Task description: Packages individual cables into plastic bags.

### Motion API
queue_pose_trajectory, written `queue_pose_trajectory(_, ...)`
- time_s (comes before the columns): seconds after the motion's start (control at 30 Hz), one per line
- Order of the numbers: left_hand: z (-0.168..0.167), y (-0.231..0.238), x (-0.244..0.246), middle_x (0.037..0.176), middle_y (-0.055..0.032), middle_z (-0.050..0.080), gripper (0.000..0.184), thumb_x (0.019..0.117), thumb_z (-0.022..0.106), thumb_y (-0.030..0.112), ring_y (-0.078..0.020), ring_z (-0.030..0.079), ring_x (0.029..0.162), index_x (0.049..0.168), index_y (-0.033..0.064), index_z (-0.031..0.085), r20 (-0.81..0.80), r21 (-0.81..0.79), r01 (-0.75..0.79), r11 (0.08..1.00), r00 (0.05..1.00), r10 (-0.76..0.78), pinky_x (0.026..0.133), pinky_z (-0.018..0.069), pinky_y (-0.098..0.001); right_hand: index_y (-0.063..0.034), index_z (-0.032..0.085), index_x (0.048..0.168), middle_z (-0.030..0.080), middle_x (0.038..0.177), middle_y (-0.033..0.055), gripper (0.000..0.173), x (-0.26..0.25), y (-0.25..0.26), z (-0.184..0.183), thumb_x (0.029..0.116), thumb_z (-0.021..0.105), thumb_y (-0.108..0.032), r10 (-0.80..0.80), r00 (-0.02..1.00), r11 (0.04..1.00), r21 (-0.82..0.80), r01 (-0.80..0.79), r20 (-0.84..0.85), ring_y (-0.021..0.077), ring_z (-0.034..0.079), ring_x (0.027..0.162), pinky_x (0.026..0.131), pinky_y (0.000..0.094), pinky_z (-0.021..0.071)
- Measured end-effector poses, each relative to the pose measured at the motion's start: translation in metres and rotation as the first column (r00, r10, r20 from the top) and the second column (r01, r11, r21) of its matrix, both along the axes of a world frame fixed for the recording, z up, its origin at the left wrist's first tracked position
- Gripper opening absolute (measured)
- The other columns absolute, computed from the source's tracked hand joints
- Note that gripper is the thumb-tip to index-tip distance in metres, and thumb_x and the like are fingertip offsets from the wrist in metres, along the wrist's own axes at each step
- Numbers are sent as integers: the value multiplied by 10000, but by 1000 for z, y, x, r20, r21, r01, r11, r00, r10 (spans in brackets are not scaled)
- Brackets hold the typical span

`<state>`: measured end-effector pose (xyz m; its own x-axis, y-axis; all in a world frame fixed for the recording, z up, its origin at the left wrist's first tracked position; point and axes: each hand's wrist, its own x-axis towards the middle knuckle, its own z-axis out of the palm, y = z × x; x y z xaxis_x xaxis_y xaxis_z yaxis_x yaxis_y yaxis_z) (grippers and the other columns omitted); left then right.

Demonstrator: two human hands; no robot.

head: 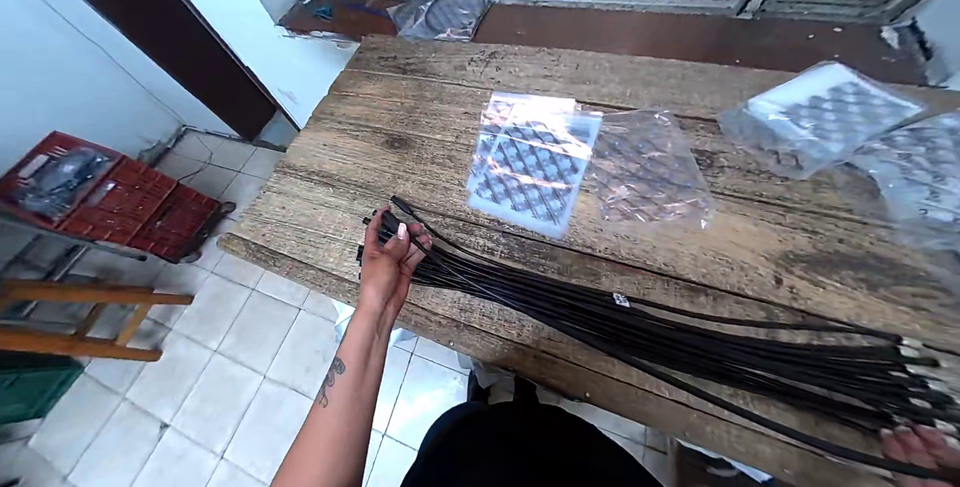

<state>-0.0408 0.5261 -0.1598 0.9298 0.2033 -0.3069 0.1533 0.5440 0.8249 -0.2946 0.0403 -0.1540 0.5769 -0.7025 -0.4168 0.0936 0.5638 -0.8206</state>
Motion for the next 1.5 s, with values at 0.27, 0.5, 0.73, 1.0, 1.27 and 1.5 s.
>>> queue_pose_trajectory(0.27, 21, -44, -43, 639, 23, 473, 310, 1115, 371, 169, -50, 417, 484, 1354, 73, 543, -257, 273, 492, 827, 866, -430, 468, 388, -206, -184, 410, 1291, 577, 645, -116, 199, 66, 57, 27, 1119, 311, -169, 50, 977, 942, -315, -114, -206, 16, 568, 504, 473, 201, 516)
queue_pose_trajectory(0.5, 66, -67, -21, 730, 26, 629, 321, 1086, 455, 171, -17, 514, 552, 1346, 165, 644, -380, 527, 842, -115, 113, -918, 535, 442, -187, -90, 581, 1455, 756, 942, 80, 411, 168, 166, 63, 1062, 526, -200, 435, 798, -247, -908, -339, -417, 234, 703, 837, 746, 418, 580)
queue_pose_trajectory(0.73, 14, -69, -68, 782, -34, 717, 330, 1018, 607, 243, -96, 645, 598, 1284, 58, 668, -154, 557, 686, 469, 639, -753, 578, 564, -257, -174, 664, 1372, 691, 790, 35, 554, 128, 144, 5, 1001, 535, -565, 418, 730, -381, -834, -399, -541, 200, 644, 619, 538, 406, 546)
queue_pose_trajectory(1.0, -10, -187, -96, 606, 122, 465, 254, 1033, 355, 134, 29, 432, 513, 959, 60, 587, -1, 377, 250, 892, 963, -269, 513, 391, -148, 117, 289, 1547, 384, 1562, 323, 1508, 66, 139, -8, 544, 621, -959, 472, 553, -147, -679, -719, -687, 463, 462, 1397, 1055, 646, 445)
queue_pose_trajectory(1.27, -23, -261, 66, 1063, -173, 705, 276, 1008, 662, 258, -316, 677, 1021, 1122, 11, 711, -138, 925, 377, 53, 460, -877, 945, 541, -525, -19, 438, 1529, 482, 1492, 292, 1193, 63, 65, -31, 669, 734, -791, 10, 762, 211, -744, -634, -647, 474, 541, 1285, 997, 649, 471)
queue_pose_trajectory(1.5, -91, -306, 122, 1013, -180, 698, 115, 938, 729, 85, -325, 693, 972, 988, -18, 728, -34, 988, 153, 34, 422, -906, 917, 563, -509, -154, 551, 1481, 487, 1481, 311, 1136, 49, 30, -21, 611, 669, -875, -74, 685, -5, -686, -727, -725, 509, 589, 1184, 907, 664, 480)
